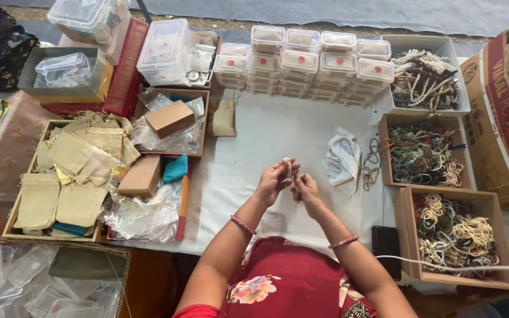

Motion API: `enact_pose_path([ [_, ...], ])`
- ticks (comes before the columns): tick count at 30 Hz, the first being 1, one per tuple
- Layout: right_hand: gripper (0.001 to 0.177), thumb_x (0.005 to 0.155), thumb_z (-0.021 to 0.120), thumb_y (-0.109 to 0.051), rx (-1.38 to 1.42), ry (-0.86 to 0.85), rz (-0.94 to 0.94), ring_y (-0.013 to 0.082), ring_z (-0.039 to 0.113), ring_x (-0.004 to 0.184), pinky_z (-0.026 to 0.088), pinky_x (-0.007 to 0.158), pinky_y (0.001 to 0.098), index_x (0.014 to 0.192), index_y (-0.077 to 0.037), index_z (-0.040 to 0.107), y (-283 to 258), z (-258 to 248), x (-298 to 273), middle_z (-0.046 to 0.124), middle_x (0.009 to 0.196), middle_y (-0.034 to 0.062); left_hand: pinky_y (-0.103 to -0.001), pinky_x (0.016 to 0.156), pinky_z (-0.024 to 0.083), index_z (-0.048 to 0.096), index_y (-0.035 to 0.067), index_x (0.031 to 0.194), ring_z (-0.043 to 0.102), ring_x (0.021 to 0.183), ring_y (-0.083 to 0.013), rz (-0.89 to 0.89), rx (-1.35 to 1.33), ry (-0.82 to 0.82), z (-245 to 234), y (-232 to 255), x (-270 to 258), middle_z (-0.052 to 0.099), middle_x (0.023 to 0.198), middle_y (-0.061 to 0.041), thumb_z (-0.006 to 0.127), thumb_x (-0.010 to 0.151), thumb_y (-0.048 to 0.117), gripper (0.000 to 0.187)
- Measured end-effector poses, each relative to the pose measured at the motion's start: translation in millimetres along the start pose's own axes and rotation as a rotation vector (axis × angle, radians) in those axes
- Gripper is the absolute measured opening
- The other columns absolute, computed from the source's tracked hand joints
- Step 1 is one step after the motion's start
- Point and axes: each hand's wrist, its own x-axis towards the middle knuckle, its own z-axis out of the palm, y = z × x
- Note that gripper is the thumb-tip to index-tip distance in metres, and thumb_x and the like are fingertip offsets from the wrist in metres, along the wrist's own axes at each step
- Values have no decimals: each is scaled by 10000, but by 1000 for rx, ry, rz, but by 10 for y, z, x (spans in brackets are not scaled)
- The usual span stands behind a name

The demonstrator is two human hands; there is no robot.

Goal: The person cleans a gold-colored chain with a white cloth on a table covered with various jewelry items and packaging materials. They then place the chain into a small cloth pouch and later wipe a clear plastic container with the same cloth.

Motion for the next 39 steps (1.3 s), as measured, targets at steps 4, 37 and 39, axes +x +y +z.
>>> enact_pose_path([
  [4,240,996,671,-267,-87,-48,-28,87,552,545,424,485,239,1018,-61,550,-140,144,-123,627,759,26,-235,728,579,671,143,1301,726,1040,-74,162,128,177,-104,-30,85,765,1171,11,532,1065,307,319],
  [37,96,877,756,-20,-877,58,-830,224,732,859,593,722,322,969,-44,750,-451,460,-413,702,1025,72,-253,899,533,721,-4,1188,672,998,-98,231,492,176,-329,-259,66,757,1085,-46,553,1057,199,295],
  [39,111,872,768,-36,-883,20,-761,220,737,828,600,705,317,974,-57,731,-477,404,-379,691,1031,74,-271,802,523,727,2,1106,642,897,-100,173,619,193,-277,-241,7,728,978,-44,549,1048,199,272],
])
